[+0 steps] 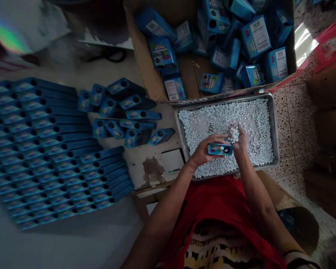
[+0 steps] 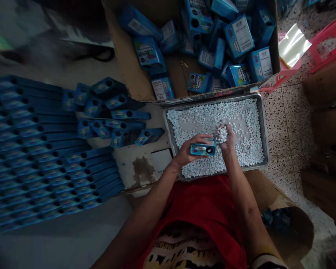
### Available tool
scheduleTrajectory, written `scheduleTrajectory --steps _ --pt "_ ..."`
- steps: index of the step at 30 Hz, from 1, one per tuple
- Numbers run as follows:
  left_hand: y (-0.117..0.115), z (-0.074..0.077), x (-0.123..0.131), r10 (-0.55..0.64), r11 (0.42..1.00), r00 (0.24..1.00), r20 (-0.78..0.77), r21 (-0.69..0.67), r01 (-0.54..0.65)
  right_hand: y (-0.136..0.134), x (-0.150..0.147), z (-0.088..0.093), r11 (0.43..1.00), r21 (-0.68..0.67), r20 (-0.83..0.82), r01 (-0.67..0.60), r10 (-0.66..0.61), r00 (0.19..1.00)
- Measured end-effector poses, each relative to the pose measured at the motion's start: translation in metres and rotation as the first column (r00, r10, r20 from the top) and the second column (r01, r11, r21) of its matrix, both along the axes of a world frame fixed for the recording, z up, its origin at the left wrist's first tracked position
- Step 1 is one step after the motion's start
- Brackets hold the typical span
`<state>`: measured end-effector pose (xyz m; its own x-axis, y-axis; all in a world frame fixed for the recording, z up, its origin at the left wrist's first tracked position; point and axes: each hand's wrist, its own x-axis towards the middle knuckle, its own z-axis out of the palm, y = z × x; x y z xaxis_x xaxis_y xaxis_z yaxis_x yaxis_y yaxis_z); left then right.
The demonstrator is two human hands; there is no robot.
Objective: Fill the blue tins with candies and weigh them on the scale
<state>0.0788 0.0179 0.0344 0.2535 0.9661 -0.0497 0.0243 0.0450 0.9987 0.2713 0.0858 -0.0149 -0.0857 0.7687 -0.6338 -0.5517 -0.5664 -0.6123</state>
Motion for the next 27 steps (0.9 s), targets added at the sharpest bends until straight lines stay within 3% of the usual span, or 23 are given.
scheduleTrajectory --steps 4,7,10,18,23,27 --pt "-0.026 -0.007 -0.016 0.286 0.958 0.926 -0.245 0.05 -0.283 -0.011 -0.008 0.042 0.997 -0.065 -0.259 0.033 -0.048 0.965" --pt "-0.034 -0.013 -0.015 0.362 0.929 0.864 -0.35 0.064 -0.364 -0.023 -0.022 0.073 0.998 0.02 -0.272 0.054 -0.047 0.961" --pt "-0.035 -0.012 -0.011 0.399 0.911 0.852 -0.34 0.038 -0.412 -0.032 -0.039 0.092 0.993 0.113 -0.226 0.046 -0.02 0.974" --pt "-0.041 -0.018 -0.002 0.435 0.877 0.867 -0.244 -0.103 -0.469 -0.036 -0.057 0.104 0.955 0.291 0.005 -0.059 0.06 0.998" --pt "-0.04 -0.023 0.0 0.457 0.863 0.856 -0.242 -0.112 -0.492 -0.035 -0.066 0.106 0.929 0.368 0.122 -0.031 -0.015 0.992" --pt "-0.037 -0.025 -0.001 0.449 0.867 0.854 -0.265 -0.104 -0.488 -0.033 -0.072 0.107 0.927 0.374 0.119 -0.036 -0.009 0.993"
